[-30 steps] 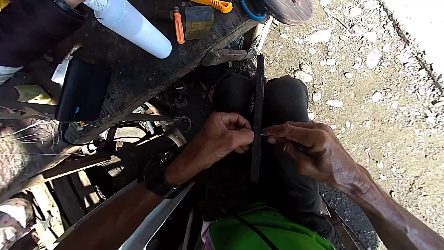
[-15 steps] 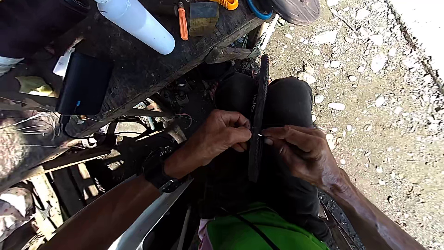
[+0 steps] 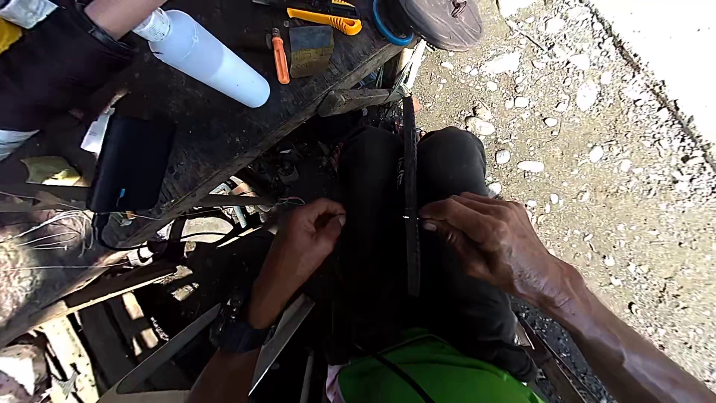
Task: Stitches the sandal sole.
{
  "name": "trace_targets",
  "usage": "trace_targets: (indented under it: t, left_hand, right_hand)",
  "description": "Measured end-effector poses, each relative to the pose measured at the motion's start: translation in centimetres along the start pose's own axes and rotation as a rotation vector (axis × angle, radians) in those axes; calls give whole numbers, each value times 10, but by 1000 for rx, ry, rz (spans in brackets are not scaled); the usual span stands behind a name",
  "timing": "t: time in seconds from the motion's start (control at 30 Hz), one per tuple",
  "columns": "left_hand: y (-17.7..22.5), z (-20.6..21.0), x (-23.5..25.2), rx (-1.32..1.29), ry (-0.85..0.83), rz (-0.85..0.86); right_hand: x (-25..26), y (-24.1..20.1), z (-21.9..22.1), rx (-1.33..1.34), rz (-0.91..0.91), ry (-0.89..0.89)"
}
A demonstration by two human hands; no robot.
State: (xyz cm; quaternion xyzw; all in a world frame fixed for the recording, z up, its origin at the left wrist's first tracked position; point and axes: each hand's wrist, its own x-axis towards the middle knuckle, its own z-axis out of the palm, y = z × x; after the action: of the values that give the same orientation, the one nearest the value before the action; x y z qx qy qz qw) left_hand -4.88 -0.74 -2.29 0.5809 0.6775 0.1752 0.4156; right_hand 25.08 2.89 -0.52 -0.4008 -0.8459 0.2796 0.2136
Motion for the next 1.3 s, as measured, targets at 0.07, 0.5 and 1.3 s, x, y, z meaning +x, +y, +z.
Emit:
trace_targets:
  t: [0.07,0.5,1.3]
  left_hand:
    - [-9,2,-3,291,147,80]
    - [42,17,-33,-300,-50,741]
    - [47,36,-14,-556,-116,341]
  right_hand:
    - [-1,1,3,1,-20,34]
    - [-3,3,9,31,-45,71]
    - [-4,-6,11,-5,13,115]
